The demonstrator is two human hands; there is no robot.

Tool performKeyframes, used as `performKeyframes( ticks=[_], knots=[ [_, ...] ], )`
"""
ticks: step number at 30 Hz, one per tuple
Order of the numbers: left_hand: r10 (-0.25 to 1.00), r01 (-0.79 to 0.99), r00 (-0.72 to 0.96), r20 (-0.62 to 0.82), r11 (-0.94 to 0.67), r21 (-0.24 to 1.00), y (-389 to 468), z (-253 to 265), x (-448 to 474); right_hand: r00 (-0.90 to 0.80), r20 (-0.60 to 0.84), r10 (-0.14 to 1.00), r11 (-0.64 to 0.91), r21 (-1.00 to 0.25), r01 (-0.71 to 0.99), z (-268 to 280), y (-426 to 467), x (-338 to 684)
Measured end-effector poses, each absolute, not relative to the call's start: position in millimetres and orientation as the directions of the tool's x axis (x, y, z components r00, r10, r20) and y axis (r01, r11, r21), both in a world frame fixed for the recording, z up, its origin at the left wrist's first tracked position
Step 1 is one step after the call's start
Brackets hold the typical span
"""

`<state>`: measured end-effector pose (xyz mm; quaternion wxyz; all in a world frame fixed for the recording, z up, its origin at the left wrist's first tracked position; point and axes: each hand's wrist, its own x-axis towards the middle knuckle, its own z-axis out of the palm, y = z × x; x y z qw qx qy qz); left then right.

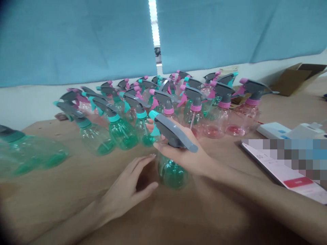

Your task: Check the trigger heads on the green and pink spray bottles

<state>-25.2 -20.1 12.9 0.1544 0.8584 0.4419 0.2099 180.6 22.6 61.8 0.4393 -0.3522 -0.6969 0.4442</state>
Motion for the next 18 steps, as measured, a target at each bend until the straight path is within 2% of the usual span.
performKeyframes(
  ticks=[5,8,11,15,18],
  knots=[
    [0.816,0.643,0.501,0.289,-0.574,0.507,-32.4,24.8,-22.6,-0.379,0.336,0.862,0.396,-0.914,0.09,66.0,13.1,157.5],
    [0.827,0.648,0.432,0.359,-0.562,0.515,-43.3,31.3,-27.9,-0.378,0.385,0.842,0.46,-0.878,0.13,69.0,5.3,132.5],
    [0.842,0.677,0.329,0.426,-0.525,0.515,-57.1,35.5,-41.3,-0.405,0.446,0.798,0.513,-0.856,0.068,69.8,-0.9,100.2],
    [0.828,0.761,0.203,0.522,-0.469,0.449,-71.6,36.5,-73.4,-0.493,0.485,0.722,0.527,-0.848,-0.063,70.6,-2.4,52.5],
    [0.798,0.833,0.143,0.585,-0.417,0.365,-75.5,38.4,-106.4,-0.571,0.528,0.628,0.616,-0.786,-0.05,75.7,3.5,22.9]
  ],
)
